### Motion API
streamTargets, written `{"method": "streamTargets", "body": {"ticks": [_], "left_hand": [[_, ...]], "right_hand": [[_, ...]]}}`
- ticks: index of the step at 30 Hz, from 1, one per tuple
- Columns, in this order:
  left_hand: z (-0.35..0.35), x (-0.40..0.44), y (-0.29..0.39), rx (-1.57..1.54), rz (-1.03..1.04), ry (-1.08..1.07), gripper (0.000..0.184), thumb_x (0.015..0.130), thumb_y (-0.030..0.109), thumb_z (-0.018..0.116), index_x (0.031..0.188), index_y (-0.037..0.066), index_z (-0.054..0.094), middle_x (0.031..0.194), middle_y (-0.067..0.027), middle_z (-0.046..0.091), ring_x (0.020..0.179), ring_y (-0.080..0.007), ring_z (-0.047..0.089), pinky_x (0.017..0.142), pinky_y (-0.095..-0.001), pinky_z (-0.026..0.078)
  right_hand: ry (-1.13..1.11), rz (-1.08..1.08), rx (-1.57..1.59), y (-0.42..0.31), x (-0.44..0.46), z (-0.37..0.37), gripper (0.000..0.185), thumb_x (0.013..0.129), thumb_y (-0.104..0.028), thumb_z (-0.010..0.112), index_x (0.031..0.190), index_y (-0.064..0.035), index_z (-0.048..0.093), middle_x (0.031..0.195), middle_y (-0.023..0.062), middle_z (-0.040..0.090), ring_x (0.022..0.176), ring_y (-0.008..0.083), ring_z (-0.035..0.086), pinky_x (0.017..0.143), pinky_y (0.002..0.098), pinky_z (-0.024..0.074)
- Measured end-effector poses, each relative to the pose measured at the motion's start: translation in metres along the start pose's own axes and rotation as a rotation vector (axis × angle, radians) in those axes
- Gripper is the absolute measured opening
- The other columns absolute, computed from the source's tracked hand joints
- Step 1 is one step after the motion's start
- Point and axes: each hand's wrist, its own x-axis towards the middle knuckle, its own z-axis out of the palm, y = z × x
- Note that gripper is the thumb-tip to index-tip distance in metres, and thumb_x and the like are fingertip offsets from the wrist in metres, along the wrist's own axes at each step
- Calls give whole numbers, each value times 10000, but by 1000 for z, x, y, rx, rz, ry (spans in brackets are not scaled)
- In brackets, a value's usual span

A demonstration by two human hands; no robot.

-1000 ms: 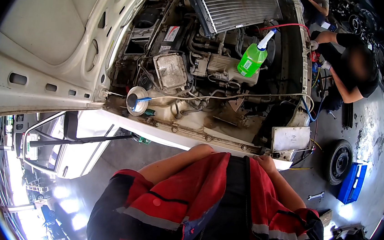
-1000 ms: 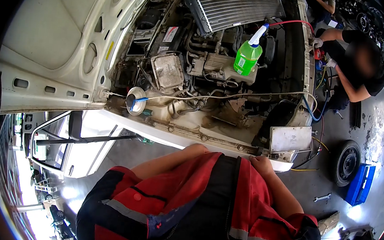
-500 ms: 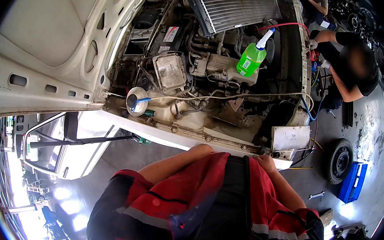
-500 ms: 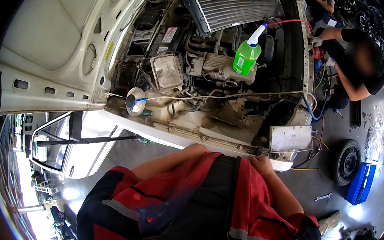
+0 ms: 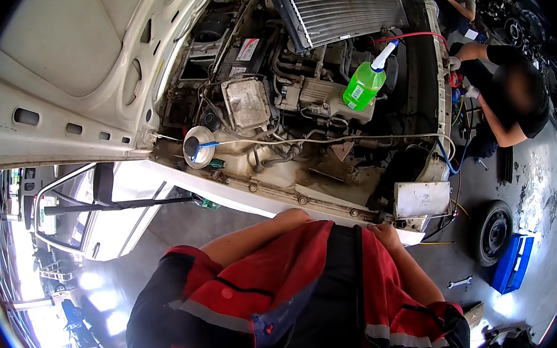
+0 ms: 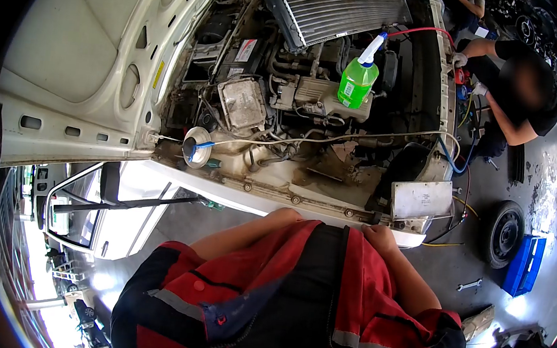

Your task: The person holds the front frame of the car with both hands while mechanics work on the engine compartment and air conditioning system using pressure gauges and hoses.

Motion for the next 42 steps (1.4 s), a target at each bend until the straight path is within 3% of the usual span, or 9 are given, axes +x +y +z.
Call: {"method": "streamTargets", "body": {"ticks": [32, 35, 42], "left_hand": [[1, 1, 2, -32, -56, -2, 527, 912, 516, 441, 926, 50, 687, 915, -204, 656, 867, -365, 625, 794, -398, 472], [0, 1, 3, -18, -58, -10, 536, 911, 528, 433, 926, 56, 687, 909, -206, 655, 862, -367, 626, 789, -403, 474], [3, 2, -1, -23, -64, -4, 541, 911, 532, 434, 922, 55, 689, 896, -205, 655, 851, -366, 627, 788, -404, 474]], "right_hand": [[-14, 25, -4, -9, -4, -3, 472, 858, -426, 527, 813, 23, 663, 748, 259, 625, 757, 367, 651, 701, 428, 482], [-4, 20, -17, 1, 2, 1, 443, 864, -413, 571, 833, 13, 688, 712, 224, 646, 689, 269, 659, 681, 384, 491], [-11, 35, -3, -2, 0, 0, 449, 861, -420, 559, 844, 10, 685, 736, 238, 642, 722, 310, 661, 700, 398, 491]]}}
